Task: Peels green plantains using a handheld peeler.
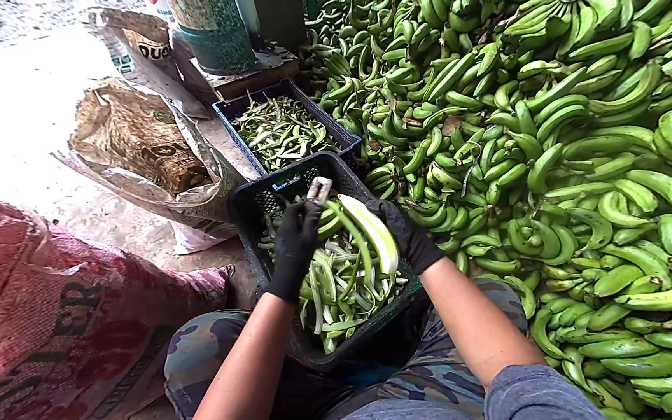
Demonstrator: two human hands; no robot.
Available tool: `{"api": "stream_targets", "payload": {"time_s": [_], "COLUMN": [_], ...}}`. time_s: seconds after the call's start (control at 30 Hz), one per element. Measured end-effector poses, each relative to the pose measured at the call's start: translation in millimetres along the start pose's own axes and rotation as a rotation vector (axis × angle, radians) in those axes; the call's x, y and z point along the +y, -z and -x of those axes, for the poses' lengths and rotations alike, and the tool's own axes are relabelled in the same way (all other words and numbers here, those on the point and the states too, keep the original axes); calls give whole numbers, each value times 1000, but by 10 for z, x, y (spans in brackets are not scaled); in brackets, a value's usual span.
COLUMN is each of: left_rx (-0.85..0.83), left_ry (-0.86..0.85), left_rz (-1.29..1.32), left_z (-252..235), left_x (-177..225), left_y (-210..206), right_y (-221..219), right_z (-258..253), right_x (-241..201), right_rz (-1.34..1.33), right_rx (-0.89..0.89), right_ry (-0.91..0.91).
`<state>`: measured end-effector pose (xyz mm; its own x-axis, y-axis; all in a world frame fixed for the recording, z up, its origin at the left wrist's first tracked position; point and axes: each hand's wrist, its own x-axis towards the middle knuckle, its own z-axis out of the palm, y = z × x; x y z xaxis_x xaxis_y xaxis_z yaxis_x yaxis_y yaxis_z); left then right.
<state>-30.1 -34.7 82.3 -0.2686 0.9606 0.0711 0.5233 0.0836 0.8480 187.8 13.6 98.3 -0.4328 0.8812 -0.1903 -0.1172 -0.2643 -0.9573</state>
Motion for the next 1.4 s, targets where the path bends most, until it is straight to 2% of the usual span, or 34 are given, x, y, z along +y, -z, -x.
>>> {"api": "stream_targets", "payload": {"time_s": [0.07, 0.17, 0.23, 0.3, 0.37, 0.43, 0.57, 0.67, 0.73, 0.77, 0.93, 1.0, 1.07, 1.13, 1.23, 1.3, 1.33, 1.4], "left_rx": [20, -88, -219, -316, -346, -310, -133, -24, 28, 48, -18, -73, -56, 32, 351, 644, 824, 1164], "left_ry": [36, -57, -184, -362, -500, -540, -458, -208, -3, 39, 92, 155, 172, 104, -150, -423, -501, -478], "left_rz": [41, 110, 125, 160, 132, 34, -127, -93, 13, 99, 567, 695, 784, 816, 544, 274, 75, -363], "left_z": [-6, 174, 329, 469, 539, 535, 298, 96, 13, -8, 174, 277, 368, 447, 622, 718, 740, 739], "left_x": [18, 186, 244, 249, 201, 157, 58, 55, 14, -21, 248, 344, 399, 375, 440, 570, 678, 897], "left_y": [114, 100, -4, -140, -283, -375, -326, -34, 165, 232, 236, 127, 130, 354, 1055, 1630, 1918, 2439], "right_y": [57, 185, 132, 153, 155, 128, 171, 124, 133, 135, -69, -342, -531, -548, -508, -534, -540, -576], "right_z": [-34, -6, -18, -46, -69, -80, -120, -99, -13, -13, -64, -25, -12, -53, -182, -253, -293, -349], "right_x": [39, 66, -109, -190, -213, -177, 126, 199, 174, 166, 25, -8, 42, 113, 137, 138, 166, 226], "right_rz": [-65, -66, -153, -226, -306, -275, 32, 42, 82, 113, 677, 808, 835, 777, 614, 613, 624, 648], "right_rx": [30, 127, 249, 271, 249, 226, 93, 22, -45, -50, -13, -3, -8, -39, -38, -27, -36, -68], "right_ry": [-62, -26, 47, 67, -14, -53, 139, 111, 121, 146, 440, 539, 663, 680, 546, 470, 448, 425]}}
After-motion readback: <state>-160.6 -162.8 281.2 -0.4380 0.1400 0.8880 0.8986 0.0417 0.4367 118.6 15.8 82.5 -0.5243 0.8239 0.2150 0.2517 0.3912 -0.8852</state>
